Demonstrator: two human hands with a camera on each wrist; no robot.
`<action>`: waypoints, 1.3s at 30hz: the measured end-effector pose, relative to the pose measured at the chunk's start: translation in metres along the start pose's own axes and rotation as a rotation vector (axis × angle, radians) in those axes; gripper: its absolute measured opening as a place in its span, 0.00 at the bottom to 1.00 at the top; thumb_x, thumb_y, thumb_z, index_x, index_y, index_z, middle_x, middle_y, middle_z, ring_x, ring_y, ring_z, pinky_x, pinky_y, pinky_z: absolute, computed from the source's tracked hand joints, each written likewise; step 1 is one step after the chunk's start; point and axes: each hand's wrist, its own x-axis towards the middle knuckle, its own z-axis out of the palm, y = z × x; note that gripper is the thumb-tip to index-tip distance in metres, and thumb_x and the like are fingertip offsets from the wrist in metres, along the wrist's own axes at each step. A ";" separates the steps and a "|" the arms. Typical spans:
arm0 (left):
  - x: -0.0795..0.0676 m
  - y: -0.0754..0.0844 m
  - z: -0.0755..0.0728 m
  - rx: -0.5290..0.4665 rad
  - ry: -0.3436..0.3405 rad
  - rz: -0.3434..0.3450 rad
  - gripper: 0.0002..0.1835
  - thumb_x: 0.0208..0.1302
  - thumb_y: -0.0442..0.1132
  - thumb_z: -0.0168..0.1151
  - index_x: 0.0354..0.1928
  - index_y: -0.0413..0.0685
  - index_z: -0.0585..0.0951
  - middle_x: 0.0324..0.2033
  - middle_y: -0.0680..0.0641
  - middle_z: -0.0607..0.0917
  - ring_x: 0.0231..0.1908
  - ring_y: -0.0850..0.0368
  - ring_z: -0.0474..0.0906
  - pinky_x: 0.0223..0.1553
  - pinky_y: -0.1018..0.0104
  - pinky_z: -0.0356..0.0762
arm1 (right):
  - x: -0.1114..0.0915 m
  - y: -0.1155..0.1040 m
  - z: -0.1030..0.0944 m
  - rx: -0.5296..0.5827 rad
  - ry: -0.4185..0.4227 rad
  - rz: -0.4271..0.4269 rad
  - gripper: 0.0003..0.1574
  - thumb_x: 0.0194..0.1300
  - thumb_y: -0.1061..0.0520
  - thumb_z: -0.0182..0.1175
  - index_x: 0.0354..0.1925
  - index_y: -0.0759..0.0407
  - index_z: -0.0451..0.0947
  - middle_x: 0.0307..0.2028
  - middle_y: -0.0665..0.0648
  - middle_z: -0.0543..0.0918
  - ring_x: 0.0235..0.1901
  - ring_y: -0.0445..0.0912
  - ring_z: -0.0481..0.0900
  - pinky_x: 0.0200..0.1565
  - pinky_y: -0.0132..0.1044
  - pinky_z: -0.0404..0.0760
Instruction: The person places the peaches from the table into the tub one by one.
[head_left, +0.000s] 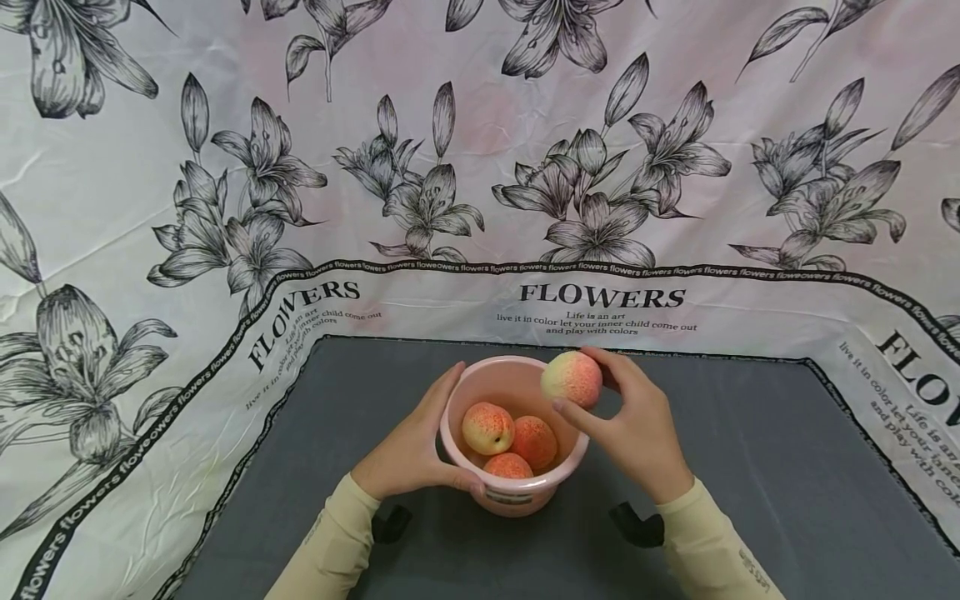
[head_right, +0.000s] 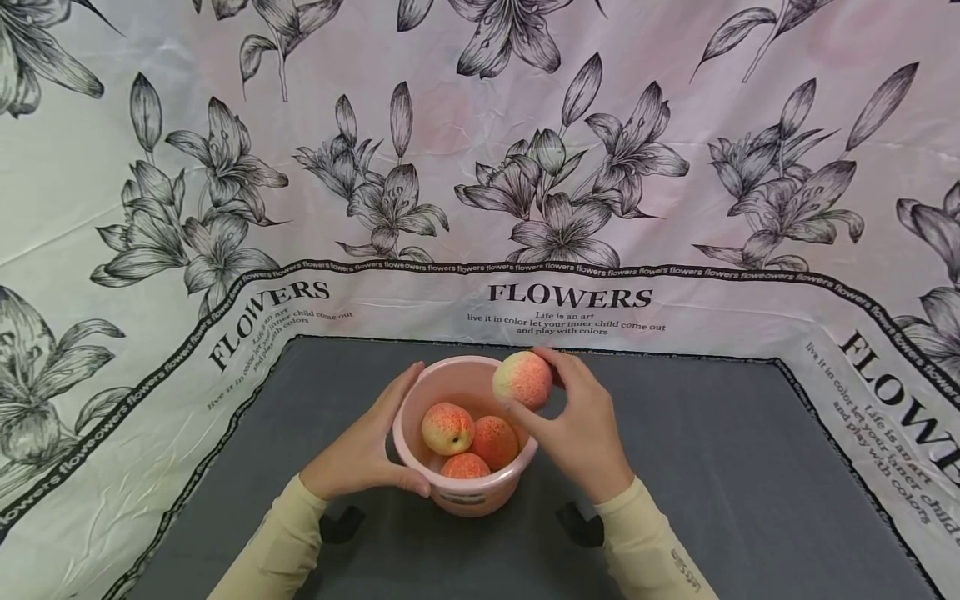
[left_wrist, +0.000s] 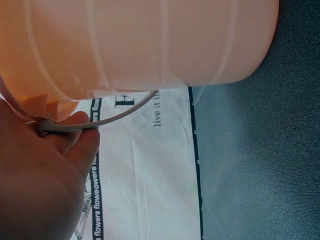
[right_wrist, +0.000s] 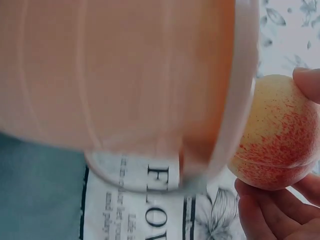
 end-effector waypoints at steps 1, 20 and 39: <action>0.000 0.000 0.000 0.001 0.000 -0.003 0.80 0.41 0.65 0.90 0.88 0.75 0.40 0.87 0.57 0.49 0.85 0.55 0.52 0.80 0.35 0.62 | -0.001 -0.002 0.003 -0.004 -0.005 -0.013 0.48 0.59 0.45 0.84 0.73 0.53 0.77 0.62 0.54 0.84 0.58 0.49 0.86 0.57 0.39 0.85; 0.003 0.002 0.002 0.001 0.002 -0.012 0.80 0.40 0.70 0.88 0.87 0.76 0.40 0.87 0.57 0.50 0.84 0.55 0.54 0.78 0.37 0.66 | -0.014 -0.008 0.022 -0.015 -0.047 -0.135 0.44 0.58 0.46 0.85 0.68 0.56 0.81 0.60 0.55 0.86 0.59 0.50 0.87 0.60 0.53 0.86; 0.003 0.001 0.004 -0.008 -0.006 -0.019 0.80 0.40 0.71 0.87 0.87 0.78 0.40 0.88 0.54 0.49 0.85 0.55 0.53 0.78 0.36 0.66 | -0.018 0.001 0.020 -0.031 -0.041 -0.124 0.39 0.63 0.48 0.81 0.68 0.57 0.81 0.59 0.54 0.87 0.56 0.49 0.87 0.54 0.56 0.87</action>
